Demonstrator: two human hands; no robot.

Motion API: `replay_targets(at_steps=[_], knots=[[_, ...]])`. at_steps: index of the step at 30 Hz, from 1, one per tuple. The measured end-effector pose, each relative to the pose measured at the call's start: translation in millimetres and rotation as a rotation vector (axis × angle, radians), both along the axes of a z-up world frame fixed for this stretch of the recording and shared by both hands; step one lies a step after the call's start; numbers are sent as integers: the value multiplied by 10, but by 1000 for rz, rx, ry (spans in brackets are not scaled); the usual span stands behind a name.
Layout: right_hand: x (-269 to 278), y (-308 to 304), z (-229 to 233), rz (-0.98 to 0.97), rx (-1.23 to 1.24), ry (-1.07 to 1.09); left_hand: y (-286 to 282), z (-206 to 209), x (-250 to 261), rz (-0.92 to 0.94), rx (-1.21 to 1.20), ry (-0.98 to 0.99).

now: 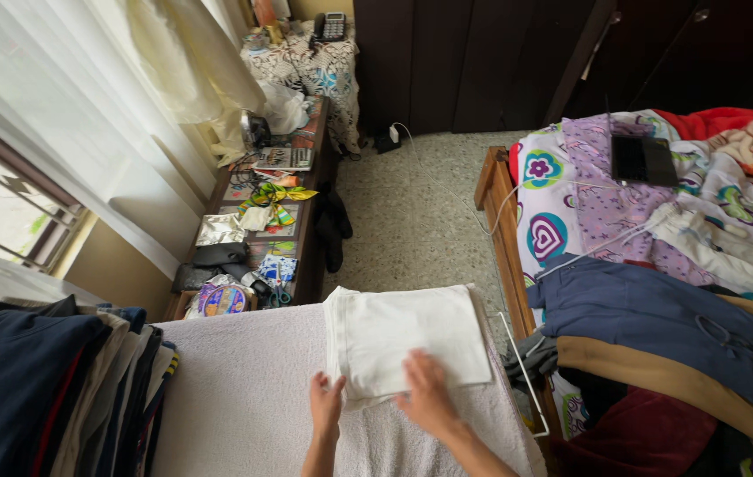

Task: The person folds a white t-shirt and a pair of patterned shorts on a flat surface, then places them onto a stack of folded garments.

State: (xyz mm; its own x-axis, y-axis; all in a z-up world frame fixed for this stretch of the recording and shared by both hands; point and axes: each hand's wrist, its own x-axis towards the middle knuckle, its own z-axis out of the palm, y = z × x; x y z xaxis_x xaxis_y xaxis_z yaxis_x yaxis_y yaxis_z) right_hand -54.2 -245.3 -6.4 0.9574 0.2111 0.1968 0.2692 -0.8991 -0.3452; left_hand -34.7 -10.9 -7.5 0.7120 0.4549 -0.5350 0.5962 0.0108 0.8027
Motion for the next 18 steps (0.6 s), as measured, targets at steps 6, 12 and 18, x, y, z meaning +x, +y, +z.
replay_targets(at_steps=[6, 12, 18], knots=[[35, 704, 102, 389, -90, 232, 5, -351, 1, 141, -372, -77], [213, 935, 239, 404, 78, 317, -21, 37, -88, 52, -556, -252], [352, 991, 18, 340, 415, 33, -39, 1, -382, 88, -658, -304]])
